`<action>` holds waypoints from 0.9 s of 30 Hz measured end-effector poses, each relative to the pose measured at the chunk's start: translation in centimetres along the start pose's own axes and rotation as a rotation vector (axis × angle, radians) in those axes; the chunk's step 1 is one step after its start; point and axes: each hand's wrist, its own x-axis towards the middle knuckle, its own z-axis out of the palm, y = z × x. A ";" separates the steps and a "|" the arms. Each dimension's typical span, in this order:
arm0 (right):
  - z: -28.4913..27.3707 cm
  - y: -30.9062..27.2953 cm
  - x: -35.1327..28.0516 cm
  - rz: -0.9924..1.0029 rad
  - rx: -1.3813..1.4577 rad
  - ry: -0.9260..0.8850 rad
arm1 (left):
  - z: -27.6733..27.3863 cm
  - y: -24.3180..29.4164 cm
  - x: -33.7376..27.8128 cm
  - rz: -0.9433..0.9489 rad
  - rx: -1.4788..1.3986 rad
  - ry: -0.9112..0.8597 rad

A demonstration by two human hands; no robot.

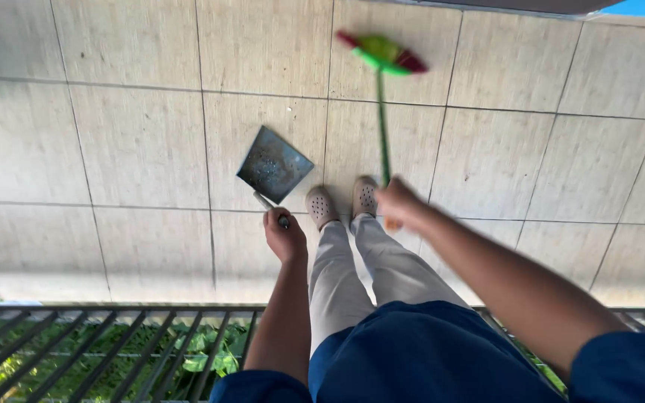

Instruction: Sweeping dirt and debris on a balcony using a broom and dustpan.

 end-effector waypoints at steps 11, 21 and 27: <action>-5.0 1.8 -22.1 0.104 0.210 -0.611 | 2.6 0.6 0.6 -0.053 -0.080 0.104; -8.4 -5.1 -7.1 -0.267 -0.435 -0.210 | -2.3 -2.6 -4.4 -0.048 -0.255 0.226; -1.8 -8.1 -2.3 -0.256 -0.573 -0.040 | -3.3 -5.9 -3.6 -0.122 -0.282 0.275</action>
